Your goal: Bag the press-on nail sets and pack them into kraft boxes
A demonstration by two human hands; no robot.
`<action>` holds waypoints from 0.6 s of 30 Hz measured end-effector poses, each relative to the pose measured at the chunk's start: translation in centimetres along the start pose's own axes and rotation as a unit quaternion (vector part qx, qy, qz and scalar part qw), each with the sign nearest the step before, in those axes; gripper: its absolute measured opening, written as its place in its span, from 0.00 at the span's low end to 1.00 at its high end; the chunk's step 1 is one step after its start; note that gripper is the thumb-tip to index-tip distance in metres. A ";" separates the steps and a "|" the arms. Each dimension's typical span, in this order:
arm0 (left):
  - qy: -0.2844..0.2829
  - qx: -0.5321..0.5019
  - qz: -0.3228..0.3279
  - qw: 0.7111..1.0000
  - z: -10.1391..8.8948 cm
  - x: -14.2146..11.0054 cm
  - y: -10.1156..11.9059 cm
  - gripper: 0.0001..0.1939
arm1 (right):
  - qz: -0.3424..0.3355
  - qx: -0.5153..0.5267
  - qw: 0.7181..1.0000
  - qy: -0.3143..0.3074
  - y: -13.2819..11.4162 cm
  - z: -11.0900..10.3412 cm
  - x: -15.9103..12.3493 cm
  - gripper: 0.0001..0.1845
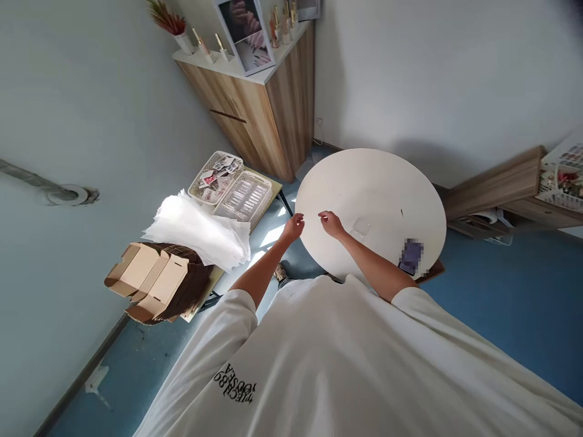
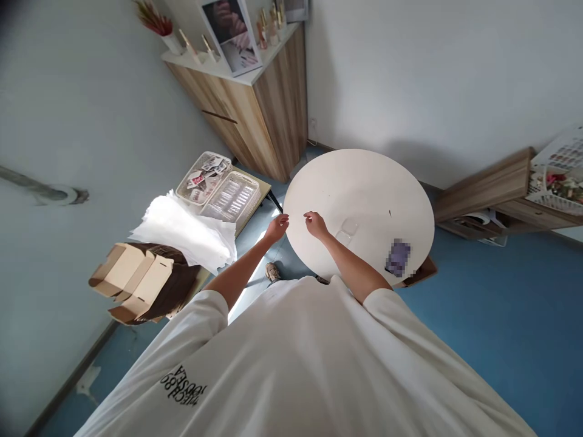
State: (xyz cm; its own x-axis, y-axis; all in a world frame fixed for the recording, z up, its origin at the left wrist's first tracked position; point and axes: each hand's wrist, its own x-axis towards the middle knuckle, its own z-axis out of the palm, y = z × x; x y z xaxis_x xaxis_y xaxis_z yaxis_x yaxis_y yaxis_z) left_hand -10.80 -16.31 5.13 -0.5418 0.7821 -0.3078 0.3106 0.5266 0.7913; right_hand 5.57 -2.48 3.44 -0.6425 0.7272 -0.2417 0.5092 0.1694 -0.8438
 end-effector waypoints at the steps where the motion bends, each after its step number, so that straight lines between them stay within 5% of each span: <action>1: 0.005 0.002 0.007 1.000 -1.0 -0.2 -0.4 0.21 | -0.009 -0.001 1.000 -0.004 -0.9 0.9 0.3 0.17; 10: 0.041 0.011 0.053 0.998 -13.1 0.4 -4.1 0.21 | -0.067 -0.023 0.997 -0.011 -9.2 11.8 3.8 0.14; 18: 0.063 0.009 0.038 0.997 -24.2 5.0 -10.6 0.23 | -0.076 -0.030 0.997 -0.017 -16.3 20.7 7.0 0.15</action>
State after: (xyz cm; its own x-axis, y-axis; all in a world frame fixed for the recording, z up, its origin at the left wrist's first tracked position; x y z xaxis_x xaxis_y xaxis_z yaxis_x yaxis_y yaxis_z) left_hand -35.69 -26.04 8.04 -0.6101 0.7720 -0.1781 0.3675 0.4749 0.7997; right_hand -19.12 -13.89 5.62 -0.7330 0.6675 -0.1307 0.4376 0.3156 -0.8420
